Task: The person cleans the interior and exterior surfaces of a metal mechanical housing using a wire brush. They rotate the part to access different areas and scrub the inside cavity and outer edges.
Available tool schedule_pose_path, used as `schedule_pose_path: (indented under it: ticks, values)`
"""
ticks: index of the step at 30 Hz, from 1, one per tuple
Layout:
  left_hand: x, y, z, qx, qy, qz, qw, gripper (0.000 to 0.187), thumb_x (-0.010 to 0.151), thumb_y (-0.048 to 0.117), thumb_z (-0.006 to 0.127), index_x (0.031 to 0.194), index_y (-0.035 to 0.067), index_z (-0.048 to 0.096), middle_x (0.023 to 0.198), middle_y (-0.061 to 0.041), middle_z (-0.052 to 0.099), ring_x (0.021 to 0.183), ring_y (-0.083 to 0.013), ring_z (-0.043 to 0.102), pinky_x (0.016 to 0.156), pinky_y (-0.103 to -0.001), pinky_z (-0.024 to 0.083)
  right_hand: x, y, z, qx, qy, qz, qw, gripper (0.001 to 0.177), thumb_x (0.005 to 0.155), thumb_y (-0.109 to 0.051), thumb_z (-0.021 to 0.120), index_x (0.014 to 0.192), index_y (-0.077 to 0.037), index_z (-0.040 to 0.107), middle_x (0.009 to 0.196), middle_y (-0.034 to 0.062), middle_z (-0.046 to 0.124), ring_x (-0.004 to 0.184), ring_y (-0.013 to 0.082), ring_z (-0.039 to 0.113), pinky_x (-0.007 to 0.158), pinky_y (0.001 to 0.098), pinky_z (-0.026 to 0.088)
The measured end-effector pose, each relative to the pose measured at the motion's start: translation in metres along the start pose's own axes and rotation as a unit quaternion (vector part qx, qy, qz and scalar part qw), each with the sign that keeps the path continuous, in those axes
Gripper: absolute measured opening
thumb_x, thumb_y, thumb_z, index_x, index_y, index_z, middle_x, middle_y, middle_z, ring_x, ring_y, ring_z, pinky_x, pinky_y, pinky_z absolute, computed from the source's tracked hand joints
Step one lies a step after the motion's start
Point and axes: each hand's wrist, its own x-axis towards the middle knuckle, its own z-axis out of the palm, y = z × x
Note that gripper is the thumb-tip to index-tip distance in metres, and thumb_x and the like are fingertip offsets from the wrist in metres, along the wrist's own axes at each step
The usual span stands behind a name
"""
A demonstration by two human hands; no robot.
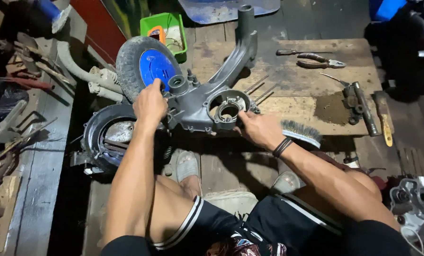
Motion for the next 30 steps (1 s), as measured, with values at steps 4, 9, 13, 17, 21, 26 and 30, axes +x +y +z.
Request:
schedule_pose_path:
  ticks: [4,9,13,17,21,26,30]
  values:
    - [-0.002,0.001,-0.004,-0.006,0.016,0.004,1.0,0.03,0.096,0.014,0.067,0.123,0.013,0.054,0.114,-0.016,0.067,0.103,-0.0493,0.068,0.084,-0.065,0.055,-0.001,-0.009,0.025,0.055,-0.044,0.011,0.997,0.028,0.093,-0.044,0.054,0.106,-0.019,0.051,0.087,0.0079,0.067,0.057,0.0362,0.071,0.053,0.0507,0.058]
    - [0.016,-0.001,0.007,0.005,0.034,0.02,0.999,0.032,0.097,0.013,0.066,0.126,0.014,0.053,0.115,-0.015,0.067,0.103,-0.0479,0.069,0.088,-0.064,0.056,0.002,-0.015,0.02,0.077,-0.104,0.034,0.991,0.028,0.095,-0.046,0.05,0.105,-0.019,0.05,0.088,0.0083,0.068,0.061,0.0395,0.073,0.056,0.0523,0.06]
    - [0.018,0.003,-0.006,-0.004,0.052,0.054,0.997,0.03,0.094,0.005,0.065,0.122,0.009,0.055,0.109,-0.019,0.068,0.1,-0.0501,0.069,0.083,-0.065,0.056,0.009,-0.027,-0.014,0.117,-0.168,0.044,0.978,0.032,0.096,-0.045,0.049,0.109,-0.015,0.05,0.095,0.0138,0.069,0.073,0.0449,0.074,0.066,0.0555,0.061]
    - [0.031,0.003,-0.006,0.003,0.057,0.048,0.997,0.033,0.092,0.002,0.064,0.123,0.011,0.055,0.108,-0.017,0.068,0.097,-0.0486,0.071,0.081,-0.064,0.057,0.02,-0.039,-0.037,0.162,-0.246,0.039,0.955,0.038,0.096,-0.045,0.051,0.116,-0.012,0.052,0.101,0.0185,0.072,0.084,0.0467,0.075,0.074,0.0582,0.06]
    - [0.028,0.012,-0.018,-0.005,0.07,0.046,0.996,0.035,0.092,-0.004,0.061,0.124,0.008,0.057,0.104,-0.018,0.068,0.093,-0.0492,0.071,0.078,-0.063,0.057,0.048,-0.032,-0.1,0.207,-0.321,0.062,0.922,0.051,0.096,-0.043,0.053,0.127,-0.002,0.055,0.11,0.0293,0.072,0.102,0.0517,0.071,0.088,0.0635,0.057]
    - [0.039,0.006,-0.012,-0.006,0.057,0.046,0.997,0.036,0.09,-0.011,0.053,0.121,0.008,0.054,0.1,-0.019,0.065,0.084,-0.0521,0.066,0.071,-0.064,0.051,0.077,0.077,-0.076,0.226,-0.052,0.215,0.949,0.048,0.097,-0.023,0.065,0.137,-0.002,0.048,0.115,0.0238,0.071,0.087,0.0384,0.072,0.076,0.0505,0.06]
    - [0.039,0.011,-0.017,0.009,0.059,0.044,0.997,0.04,0.089,-0.017,0.05,0.12,0.007,0.052,0.094,-0.019,0.065,0.079,-0.053,0.065,0.062,-0.063,0.049,0.082,0.144,-0.032,0.296,0.082,0.307,0.901,0.071,0.097,-0.041,0.075,0.148,-0.005,0.041,0.136,0.0223,0.065,0.121,0.0429,0.061,0.095,0.053,0.047]
